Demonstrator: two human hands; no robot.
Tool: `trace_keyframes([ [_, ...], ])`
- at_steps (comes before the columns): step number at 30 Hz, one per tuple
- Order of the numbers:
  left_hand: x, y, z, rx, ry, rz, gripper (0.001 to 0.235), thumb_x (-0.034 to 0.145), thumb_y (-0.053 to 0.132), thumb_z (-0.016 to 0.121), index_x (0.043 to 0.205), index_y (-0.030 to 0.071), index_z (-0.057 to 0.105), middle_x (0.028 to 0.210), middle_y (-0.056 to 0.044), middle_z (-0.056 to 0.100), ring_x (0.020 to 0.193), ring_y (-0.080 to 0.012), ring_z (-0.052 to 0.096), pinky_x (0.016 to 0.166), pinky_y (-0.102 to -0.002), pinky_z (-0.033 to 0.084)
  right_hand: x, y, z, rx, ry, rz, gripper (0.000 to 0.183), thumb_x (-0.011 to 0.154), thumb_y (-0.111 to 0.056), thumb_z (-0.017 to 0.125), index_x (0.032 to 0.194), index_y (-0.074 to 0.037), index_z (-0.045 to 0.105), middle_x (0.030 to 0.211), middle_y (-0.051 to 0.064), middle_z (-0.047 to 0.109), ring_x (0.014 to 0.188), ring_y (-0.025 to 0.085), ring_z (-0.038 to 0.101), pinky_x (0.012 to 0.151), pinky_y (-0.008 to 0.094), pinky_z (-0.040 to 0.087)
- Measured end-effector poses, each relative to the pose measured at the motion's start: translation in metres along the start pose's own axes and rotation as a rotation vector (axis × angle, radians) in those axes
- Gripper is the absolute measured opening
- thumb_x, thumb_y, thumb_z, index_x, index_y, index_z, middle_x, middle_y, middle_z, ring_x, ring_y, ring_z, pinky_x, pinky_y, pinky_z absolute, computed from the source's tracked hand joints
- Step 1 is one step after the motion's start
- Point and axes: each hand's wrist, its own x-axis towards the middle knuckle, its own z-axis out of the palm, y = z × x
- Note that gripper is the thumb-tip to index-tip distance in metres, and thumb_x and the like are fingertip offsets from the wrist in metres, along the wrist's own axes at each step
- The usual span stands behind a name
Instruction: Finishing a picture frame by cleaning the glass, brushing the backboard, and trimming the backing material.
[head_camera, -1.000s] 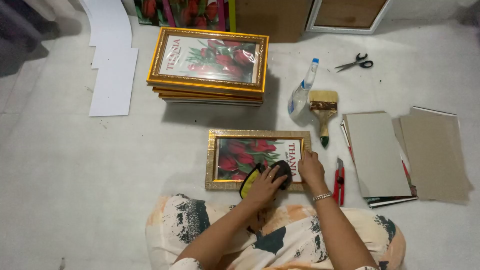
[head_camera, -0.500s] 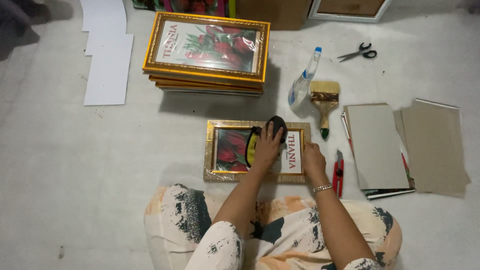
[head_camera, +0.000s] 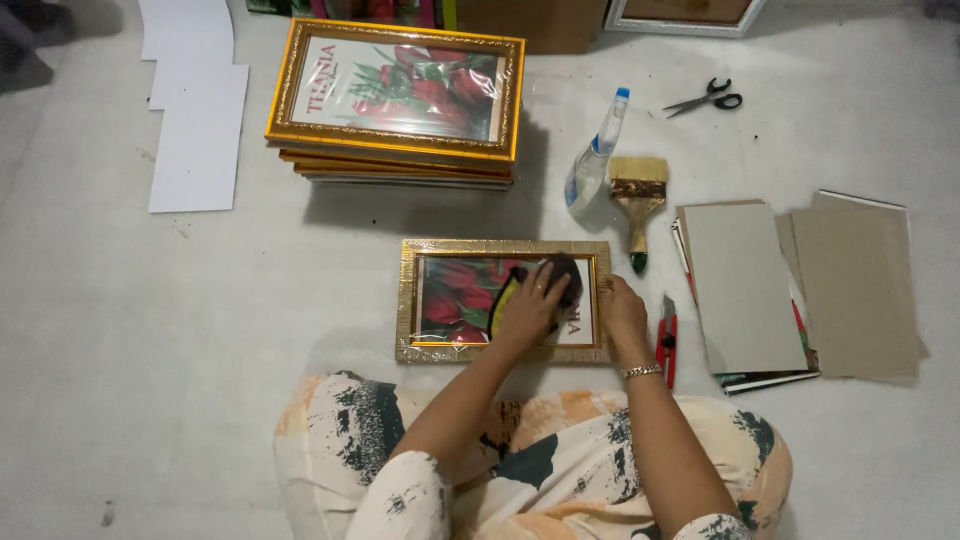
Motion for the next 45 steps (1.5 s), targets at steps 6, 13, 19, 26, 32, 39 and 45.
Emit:
trace_keyframes([
  [6, 0.055, 0.015, 0.005, -0.008, -0.095, -0.312, 0.067, 0.097, 0.021, 0.051, 0.160, 0.020, 0.030, 0.163, -0.025, 0.029, 0.146, -0.0493, 0.034, 0.097, -0.058, 0.049, 0.001, 0.000, -0.009, 0.077, 0.032, 0.054, 0.052, 0.097, -0.012, 0.044, 0.148, -0.008, 0.052, 0.133, 0.024, 0.065, 0.122, 0.040, 0.063, 0.099, 0.056, 0.052],
  [13, -0.002, 0.058, 0.019, -0.110, -0.097, 0.031, 0.057, 0.095, 0.024, 0.055, 0.151, 0.022, 0.046, 0.158, -0.022, 0.040, 0.138, -0.0472, 0.047, 0.091, -0.057, 0.053, 0.008, 0.001, -0.013, 0.236, 0.065, 0.277, 0.053, 0.098, -0.026, 0.045, 0.151, -0.022, 0.050, 0.124, 0.008, 0.072, 0.105, 0.027, 0.071, 0.091, 0.044, 0.054],
  [19, -0.024, 0.048, 0.017, -0.130, -0.085, 0.218, 0.076, 0.074, 0.034, 0.074, 0.145, 0.024, 0.051, 0.157, -0.016, 0.043, 0.136, -0.0412, 0.050, 0.089, -0.052, 0.054, 0.019, 0.013, -0.006, 0.308, 0.131, 0.381, 0.051, 0.102, -0.019, 0.042, 0.154, -0.022, 0.044, 0.137, 0.023, 0.062, 0.111, 0.035, 0.068, 0.093, 0.047, 0.055],
  [26, 0.067, 0.014, 0.031, 0.099, -0.305, 0.156, 0.063, 0.100, 0.034, 0.050, 0.159, 0.030, 0.028, 0.168, -0.012, 0.026, 0.149, -0.0408, 0.036, 0.110, -0.056, 0.040, 0.013, 0.011, -0.004, 0.327, 0.147, 0.342, 0.046, 0.103, -0.019, 0.039, 0.149, -0.016, 0.046, 0.100, 0.009, 0.071, 0.080, 0.021, 0.073, 0.074, 0.036, 0.058],
  [32, 0.062, 0.035, 0.041, 0.056, -0.349, -0.043, 0.062, 0.103, 0.032, 0.045, 0.161, 0.038, 0.022, 0.170, -0.009, 0.021, 0.153, -0.0410, 0.027, 0.117, -0.065, 0.027, 0.010, 0.008, -0.009, 0.170, 0.082, 0.311, 0.047, 0.103, -0.022, 0.038, 0.149, -0.022, 0.049, 0.114, 0.008, 0.074, 0.104, 0.031, 0.070, 0.090, 0.044, 0.052],
  [39, -0.015, 0.039, -0.033, -0.082, -0.196, 0.204, 0.068, 0.084, 0.050, 0.071, 0.146, 0.034, 0.048, 0.159, -0.004, 0.042, 0.138, -0.0322, 0.049, 0.107, -0.053, 0.046, 0.019, 0.012, 0.000, -0.001, 0.034, 0.256, 0.044, 0.104, -0.023, 0.036, 0.144, -0.026, 0.054, 0.130, 0.019, 0.069, 0.126, 0.042, 0.061, 0.107, 0.052, 0.043],
  [45, 0.037, -0.038, -0.040, 0.115, -0.323, 0.147, 0.063, 0.100, 0.036, 0.052, 0.159, 0.036, 0.030, 0.159, -0.010, 0.043, 0.144, -0.0352, 0.046, 0.116, -0.057, 0.038, 0.015, 0.014, 0.002, -0.006, 0.040, 0.199, 0.044, 0.100, -0.023, 0.038, 0.139, -0.026, 0.057, 0.126, 0.016, 0.071, 0.125, 0.039, 0.062, 0.107, 0.051, 0.044],
])
